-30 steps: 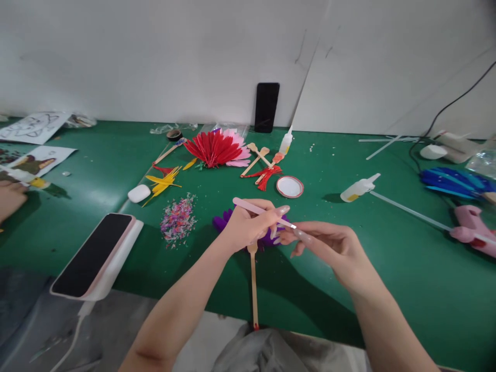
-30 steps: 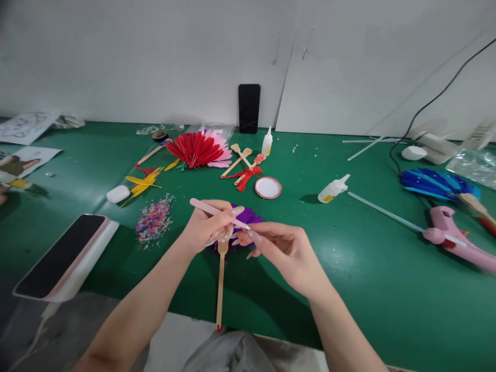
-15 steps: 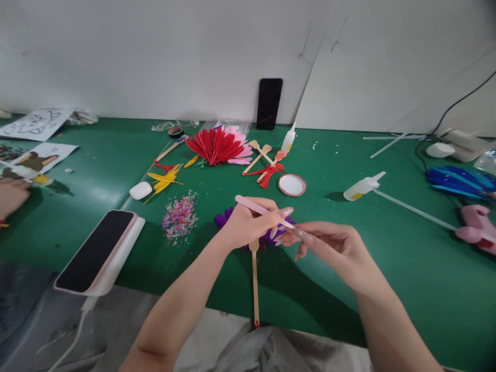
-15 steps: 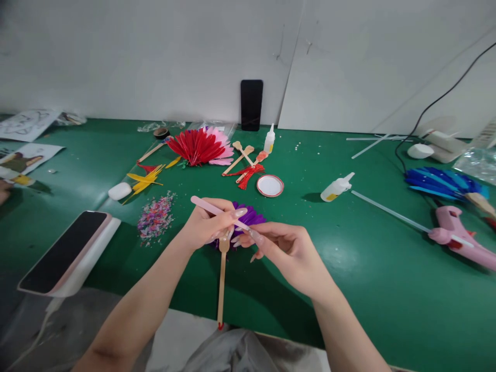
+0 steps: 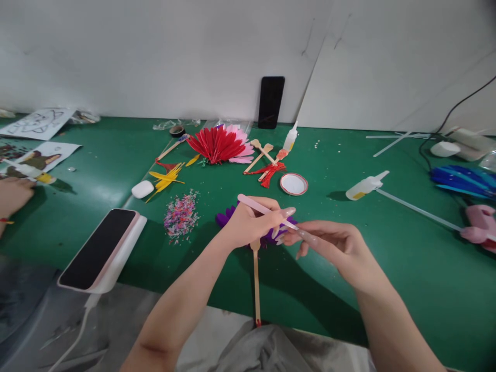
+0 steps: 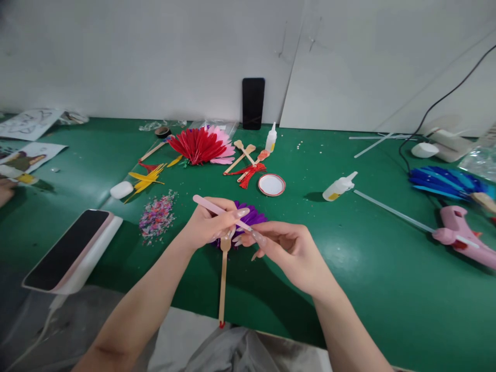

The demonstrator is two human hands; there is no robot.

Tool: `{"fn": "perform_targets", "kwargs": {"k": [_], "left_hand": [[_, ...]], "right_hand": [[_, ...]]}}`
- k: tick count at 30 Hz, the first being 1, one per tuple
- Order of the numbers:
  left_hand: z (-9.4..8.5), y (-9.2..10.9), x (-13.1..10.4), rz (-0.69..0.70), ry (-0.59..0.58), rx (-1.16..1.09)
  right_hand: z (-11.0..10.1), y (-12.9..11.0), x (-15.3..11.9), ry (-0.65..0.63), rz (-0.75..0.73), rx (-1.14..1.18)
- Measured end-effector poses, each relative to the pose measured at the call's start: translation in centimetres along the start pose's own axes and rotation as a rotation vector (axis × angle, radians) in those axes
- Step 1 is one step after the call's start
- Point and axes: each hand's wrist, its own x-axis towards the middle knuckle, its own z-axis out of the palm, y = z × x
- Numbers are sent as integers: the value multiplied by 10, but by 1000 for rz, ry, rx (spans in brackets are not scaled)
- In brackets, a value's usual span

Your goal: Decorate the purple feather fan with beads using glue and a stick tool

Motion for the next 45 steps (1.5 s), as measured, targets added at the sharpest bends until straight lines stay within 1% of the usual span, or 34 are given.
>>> {"fn": "perform_targets", "kwargs": {"k": [4,12,16,28,35,40,45], "left_hand": [[1,0,1,23,-8,-14],[-1,-1,1,29,1,37],[0,-2,1,26,4,39],[1,0,1,8,-5,-2],[3,0,2,14,-12,-49],[2,1,2,9,-5,-21],[2,0,3,13,-18,-46]], "right_hand": [[-1,2,1,-9,-27,25],[1,1,1,11,11,-27],[1,1,1,14,23,-12],[0,2,0,7,20,-13],[1,1,0,32,34,-1],[0,2,0,36,29,-2],[2,1,1,29,26,-14]]}}
